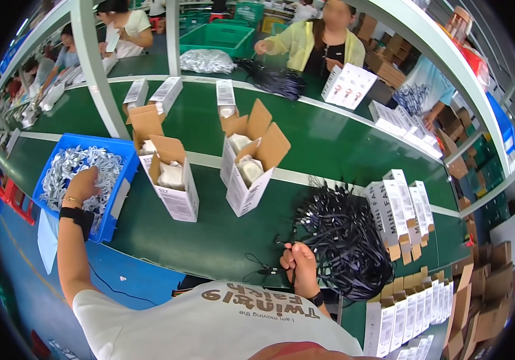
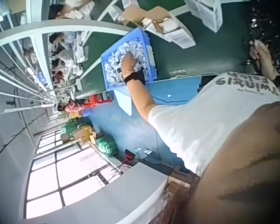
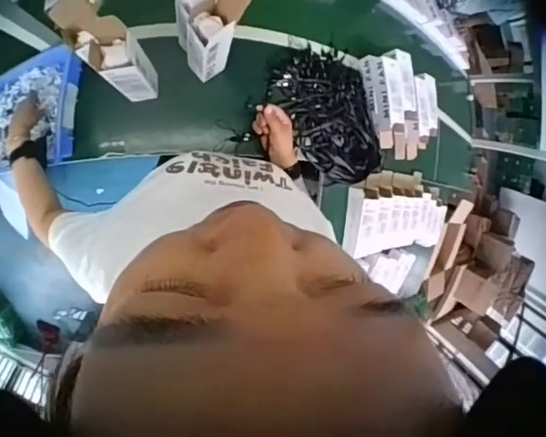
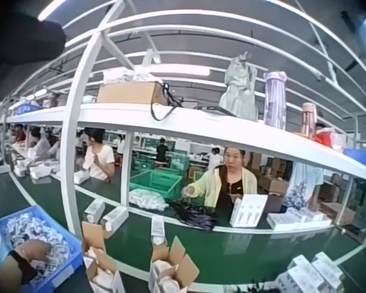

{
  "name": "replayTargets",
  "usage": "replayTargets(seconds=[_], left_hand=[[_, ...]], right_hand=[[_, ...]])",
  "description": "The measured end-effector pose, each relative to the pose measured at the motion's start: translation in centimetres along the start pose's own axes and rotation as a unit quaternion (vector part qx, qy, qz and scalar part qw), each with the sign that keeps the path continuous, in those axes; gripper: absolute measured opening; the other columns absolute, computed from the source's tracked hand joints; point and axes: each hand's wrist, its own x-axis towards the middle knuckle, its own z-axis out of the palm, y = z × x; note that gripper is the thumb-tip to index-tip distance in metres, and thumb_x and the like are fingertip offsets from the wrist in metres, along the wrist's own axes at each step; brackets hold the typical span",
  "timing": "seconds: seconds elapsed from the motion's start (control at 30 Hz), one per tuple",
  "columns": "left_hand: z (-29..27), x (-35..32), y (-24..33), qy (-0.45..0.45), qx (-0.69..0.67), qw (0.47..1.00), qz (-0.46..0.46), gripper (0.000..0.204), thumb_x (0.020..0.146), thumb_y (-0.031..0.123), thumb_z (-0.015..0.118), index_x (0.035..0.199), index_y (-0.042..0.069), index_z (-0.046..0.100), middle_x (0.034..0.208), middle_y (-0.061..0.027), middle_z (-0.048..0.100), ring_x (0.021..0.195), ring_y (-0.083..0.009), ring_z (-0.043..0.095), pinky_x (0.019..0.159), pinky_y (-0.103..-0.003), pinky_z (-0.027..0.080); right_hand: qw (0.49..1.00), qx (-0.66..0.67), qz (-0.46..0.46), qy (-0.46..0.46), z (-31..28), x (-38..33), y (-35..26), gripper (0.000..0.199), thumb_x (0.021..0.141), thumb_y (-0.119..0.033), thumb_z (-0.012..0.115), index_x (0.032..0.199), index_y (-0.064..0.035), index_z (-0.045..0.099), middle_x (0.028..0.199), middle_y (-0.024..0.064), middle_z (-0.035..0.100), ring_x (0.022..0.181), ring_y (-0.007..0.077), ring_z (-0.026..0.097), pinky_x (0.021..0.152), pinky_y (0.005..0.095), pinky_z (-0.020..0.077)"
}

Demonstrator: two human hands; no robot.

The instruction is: The person assembles product packaging by folding the bottom flaps of a box, inserting a lanyard and a charging cable, and then closing the top flap before setting it aside.

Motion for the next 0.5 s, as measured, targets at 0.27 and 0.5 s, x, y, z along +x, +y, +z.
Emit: replayTargets(seconds=[0.27,0.5], left_hand=[[-0.1,-0.5,0.2,0.050,-0.078,0.996,0.015,0.026,0.071,0.006,0.070,0.094,0.003,0.058,0.087,-0.0159,0.063,0.084,-0.0362,0.059,0.073,-0.042,0.047],[0.8,-1.7,-1.3,0.143,-0.025,0.984,0.103,0.012,0.075,0.000,0.059,0.086,0.001,0.060,0.086,-0.0175,0.062,0.083,-0.0378,0.058,0.073,-0.041,0.047]], right_hand=[[1.000,-0.011,0.016,-0.023,-0.1,0.6,0.0,0.021,0.097,-0.017,0.052,0.099,0.0027,0.057,0.065,-0.0003,0.045,0.056,0.0081,0.036,0.056,0.0249,0.0350],[0.999,-0.017,0.013,-0.026,-0.3,0.2,0.2,0.020,0.097,-0.017,0.052,0.098,0.0028,0.056,0.065,0.0000,0.045,0.056,0.0081,0.037,0.056,0.0252,0.0358]])
